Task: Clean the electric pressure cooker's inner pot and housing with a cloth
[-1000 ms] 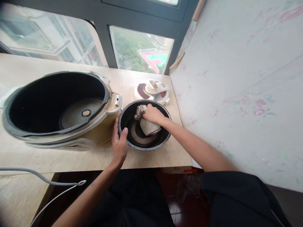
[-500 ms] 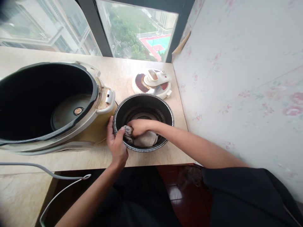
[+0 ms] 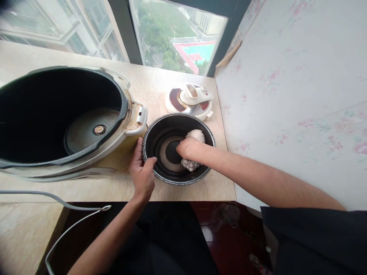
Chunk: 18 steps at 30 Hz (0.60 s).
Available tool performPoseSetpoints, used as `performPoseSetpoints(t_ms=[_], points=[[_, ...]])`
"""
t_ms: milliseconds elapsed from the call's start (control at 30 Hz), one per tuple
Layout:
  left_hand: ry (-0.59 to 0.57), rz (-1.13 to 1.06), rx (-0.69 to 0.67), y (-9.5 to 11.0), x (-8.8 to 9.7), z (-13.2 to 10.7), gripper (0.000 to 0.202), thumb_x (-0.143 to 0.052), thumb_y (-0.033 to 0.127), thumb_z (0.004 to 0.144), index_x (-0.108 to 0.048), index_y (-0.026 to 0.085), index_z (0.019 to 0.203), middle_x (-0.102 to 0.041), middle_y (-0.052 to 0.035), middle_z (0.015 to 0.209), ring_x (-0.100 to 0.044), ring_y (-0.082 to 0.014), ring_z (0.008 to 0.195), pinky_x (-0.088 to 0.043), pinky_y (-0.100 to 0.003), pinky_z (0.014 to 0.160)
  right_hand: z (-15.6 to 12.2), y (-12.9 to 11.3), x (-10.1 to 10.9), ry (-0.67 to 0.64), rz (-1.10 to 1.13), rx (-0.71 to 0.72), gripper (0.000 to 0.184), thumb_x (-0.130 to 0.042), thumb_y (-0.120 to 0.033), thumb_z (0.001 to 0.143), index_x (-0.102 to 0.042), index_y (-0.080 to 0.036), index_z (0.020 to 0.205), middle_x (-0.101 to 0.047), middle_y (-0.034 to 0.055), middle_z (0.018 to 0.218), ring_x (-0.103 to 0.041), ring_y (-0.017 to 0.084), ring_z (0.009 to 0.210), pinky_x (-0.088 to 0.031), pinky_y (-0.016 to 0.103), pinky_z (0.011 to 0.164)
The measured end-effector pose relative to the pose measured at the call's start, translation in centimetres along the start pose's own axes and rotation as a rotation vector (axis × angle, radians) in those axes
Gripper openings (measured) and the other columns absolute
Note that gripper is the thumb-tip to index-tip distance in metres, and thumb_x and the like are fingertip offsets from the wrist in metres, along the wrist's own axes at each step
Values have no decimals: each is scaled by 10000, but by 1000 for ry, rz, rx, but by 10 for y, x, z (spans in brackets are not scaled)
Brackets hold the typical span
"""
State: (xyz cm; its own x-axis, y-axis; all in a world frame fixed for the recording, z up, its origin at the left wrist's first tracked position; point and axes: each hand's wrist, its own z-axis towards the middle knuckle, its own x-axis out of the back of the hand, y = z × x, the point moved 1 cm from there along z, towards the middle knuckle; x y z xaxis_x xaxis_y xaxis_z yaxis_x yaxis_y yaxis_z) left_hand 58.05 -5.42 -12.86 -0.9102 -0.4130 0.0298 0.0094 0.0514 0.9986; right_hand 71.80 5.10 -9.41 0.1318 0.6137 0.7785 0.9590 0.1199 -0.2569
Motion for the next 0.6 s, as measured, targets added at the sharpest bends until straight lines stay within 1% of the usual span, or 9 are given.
performPoseSetpoints(t_ms=[33,100,167,200,267,367,400,467,600], points=[[-28,11,-9,1,2,1,721,-547,122,830,-454,263,1531,-461,13,1555,-428,-225,1448,-314,-387,1239,0,2,1,-2,-68,39,241,-659,35,630,-630,-173,512,-678,83,620,-709,305,869,-508,442,889],[-75,32,-32,4,5,2,743,-539,107,816,-448,264,1537,-459,15,1556,-418,-221,1454,-304,-375,1242,-1,6,4,-61,-312,155,231,-613,24,708,-715,-178,659,-736,113,788,-700,314,945,-505,424,888],[-92,47,-42,6,7,3,754,-529,96,807,-447,259,1539,-471,12,1548,-425,-215,1450,-297,-367,1242,-2,9,7,-67,-516,271,271,-553,-6,800,-764,-172,834,-749,139,927,-686,316,976,-496,415,874],[-91,53,-41,7,8,4,752,-524,92,806,-451,253,1537,-474,10,1546,-427,-214,1448,-294,-364,1242,-3,10,8,-59,-575,310,288,-524,-26,841,-769,-161,910,-744,153,978,-678,321,991,-488,419,872],[-79,48,-40,8,7,3,744,-513,86,805,-462,243,1531,-473,7,1547,-421,-214,1452,-285,-358,1244,-2,10,8,-29,-605,351,315,-470,-72,908,-751,-126,1041,-723,185,1057,-656,337,1027,-467,434,877],[-74,-4,-42,7,4,2,739,-500,84,814,-460,246,1533,-467,3,1551,-416,-212,1455,-281,-361,1245,4,7,8,56,-644,426,373,-381,-118,970,-660,-81,1215,-676,220,1120,-646,341,1018,-460,420,820],[-75,-20,-43,6,4,1,735,-499,89,821,-454,249,1537,-466,0,1551,-418,-213,1455,-280,-368,1245,7,5,8,95,-645,433,381,-364,-122,977,-629,-76,1246,-663,224,1127,-651,336,998,-460,407,793],[-77,-39,-47,5,3,1,726,-506,106,834,-447,256,1542,-465,-3,1552,-418,-216,1455,-275,-380,1248,14,-2,8,164,-631,400,373,-360,-120,972,-585,-71,1265,-647,231,1122,-663,329,964,-463,388,758],[-80,-61,-58,4,2,1,706,-500,113,844,-460,264,1533,-461,10,1552,-391,-205,1472,-269,-365,1253,25,-18,5,213,-604,298,356,-355,-110,962,-534,-77,1268,-646,230,1082,-689,343,918,-488,394,730]])
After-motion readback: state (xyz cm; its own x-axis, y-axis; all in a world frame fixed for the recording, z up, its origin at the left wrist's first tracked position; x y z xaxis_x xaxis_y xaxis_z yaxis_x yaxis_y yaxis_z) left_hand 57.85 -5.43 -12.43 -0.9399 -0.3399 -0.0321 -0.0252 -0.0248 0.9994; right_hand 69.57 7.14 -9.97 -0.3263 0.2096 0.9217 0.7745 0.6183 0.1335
